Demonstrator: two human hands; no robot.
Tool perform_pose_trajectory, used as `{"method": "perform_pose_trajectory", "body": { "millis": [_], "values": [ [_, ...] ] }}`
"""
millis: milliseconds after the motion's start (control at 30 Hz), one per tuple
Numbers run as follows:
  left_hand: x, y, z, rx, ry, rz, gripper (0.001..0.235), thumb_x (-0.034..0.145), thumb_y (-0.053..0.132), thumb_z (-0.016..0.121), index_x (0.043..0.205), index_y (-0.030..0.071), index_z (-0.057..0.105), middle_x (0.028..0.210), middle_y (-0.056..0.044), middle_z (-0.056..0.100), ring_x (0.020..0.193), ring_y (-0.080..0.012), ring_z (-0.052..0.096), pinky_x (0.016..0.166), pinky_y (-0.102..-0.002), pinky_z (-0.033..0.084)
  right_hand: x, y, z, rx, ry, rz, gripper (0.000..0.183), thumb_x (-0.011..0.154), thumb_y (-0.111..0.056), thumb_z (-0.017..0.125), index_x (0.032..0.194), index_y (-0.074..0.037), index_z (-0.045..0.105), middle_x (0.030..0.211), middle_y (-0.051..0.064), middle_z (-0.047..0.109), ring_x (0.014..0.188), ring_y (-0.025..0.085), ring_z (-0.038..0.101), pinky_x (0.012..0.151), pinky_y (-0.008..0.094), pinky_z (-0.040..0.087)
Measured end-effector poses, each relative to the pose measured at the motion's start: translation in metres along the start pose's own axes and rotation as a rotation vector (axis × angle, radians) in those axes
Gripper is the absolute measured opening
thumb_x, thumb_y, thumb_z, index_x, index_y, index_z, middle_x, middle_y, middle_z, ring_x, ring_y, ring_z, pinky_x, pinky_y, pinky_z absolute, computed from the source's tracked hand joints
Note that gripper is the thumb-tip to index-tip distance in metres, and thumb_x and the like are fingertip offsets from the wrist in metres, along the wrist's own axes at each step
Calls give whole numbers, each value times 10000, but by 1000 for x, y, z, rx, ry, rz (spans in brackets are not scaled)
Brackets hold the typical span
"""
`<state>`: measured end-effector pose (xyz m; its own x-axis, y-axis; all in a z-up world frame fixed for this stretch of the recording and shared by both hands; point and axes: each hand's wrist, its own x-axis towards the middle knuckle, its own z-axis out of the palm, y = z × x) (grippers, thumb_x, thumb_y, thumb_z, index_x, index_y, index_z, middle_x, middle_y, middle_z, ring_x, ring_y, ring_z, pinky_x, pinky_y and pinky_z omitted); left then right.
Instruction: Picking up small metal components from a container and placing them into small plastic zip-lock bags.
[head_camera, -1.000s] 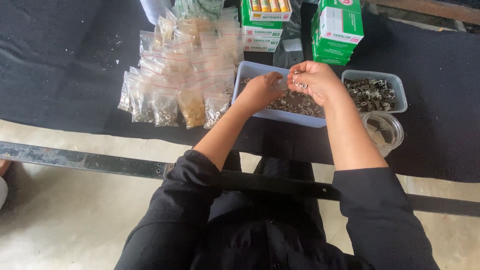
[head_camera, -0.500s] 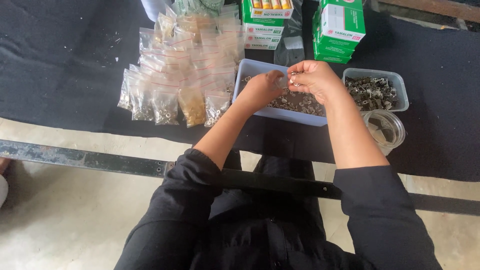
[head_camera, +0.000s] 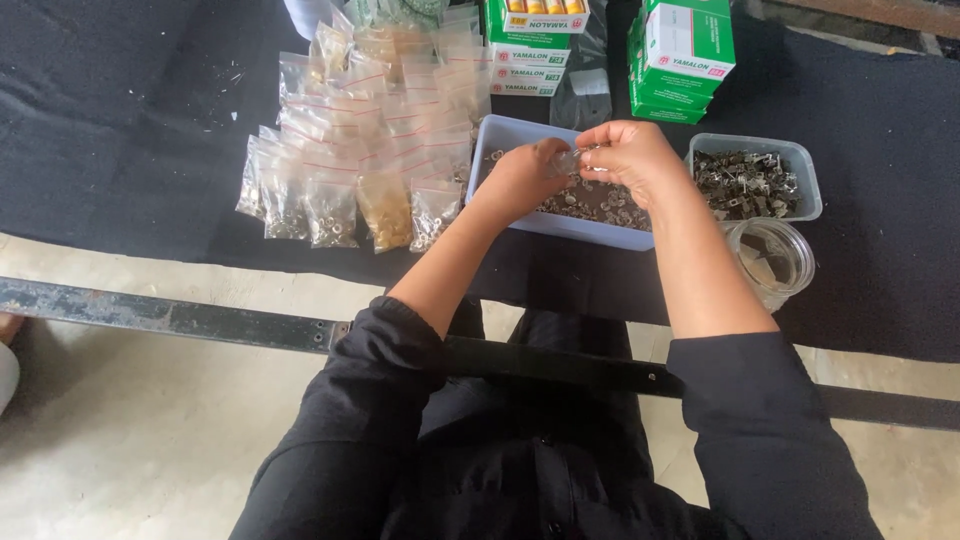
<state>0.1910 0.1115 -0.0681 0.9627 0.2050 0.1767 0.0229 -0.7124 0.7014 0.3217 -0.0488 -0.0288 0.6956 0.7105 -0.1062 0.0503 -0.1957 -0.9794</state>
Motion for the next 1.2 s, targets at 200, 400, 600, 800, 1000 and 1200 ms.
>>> {"method": "perform_pose_trajectory", "body": {
  "millis": [200, 400, 600, 800, 1000, 1200],
  "values": [
    [-4, 4, -5, -14, 6, 2, 459, 935, 282, 729, 1353, 157, 588, 1093, -198, 742, 1052, -371, 731, 940, -478, 588, 4, 4, -1, 10, 20, -4, 273, 880, -1, 757, 1148, 24, 711, 973, 180, 716, 946, 301, 764, 856, 448, 667],
    [-5, 8, -6, -20, -5, -5, 452, 941, 280, 726, 1355, 159, 590, 1105, -192, 740, 1059, -370, 729, 942, -479, 587, 1, 0, -1, 83, 13, 5, 333, 848, 31, 725, 1179, 8, 692, 1034, 152, 712, 992, 265, 757, 906, 429, 663],
    [-4, 7, -6, -8, -5, 0, 459, 932, 294, 740, 1344, 160, 591, 1112, -195, 739, 1067, -376, 726, 939, -485, 589, 3, 5, -1, 28, 24, -54, 342, 860, 40, 726, 1198, 21, 677, 1042, 181, 704, 1002, 297, 750, 893, 461, 656],
    [-2, 1, -2, -23, -2, 7, 452, 936, 287, 731, 1346, 168, 583, 1123, -174, 739, 1071, -366, 727, 948, -483, 584, -3, 0, 4, -62, 42, -80, 300, 862, 64, 679, 1159, 27, 695, 1048, 199, 688, 995, 309, 740, 864, 445, 661],
    [-2, 3, -1, 11, 6, 13, 459, 925, 281, 731, 1344, 168, 583, 1110, -190, 743, 1074, -378, 724, 963, -490, 582, -8, -8, 9, -154, 40, -109, 301, 860, 78, 653, 1153, 37, 702, 1027, 211, 680, 982, 306, 735, 848, 427, 656],
    [-2, 3, 0, 27, 19, 18, 450, 924, 275, 736, 1335, 158, 595, 1099, -186, 749, 1061, -366, 734, 957, -471, 585, -10, -12, 12, -178, 46, -98, 288, 861, 73, 669, 1142, 27, 712, 1012, 206, 687, 979, 287, 738, 838, 386, 660]
  ]
}}
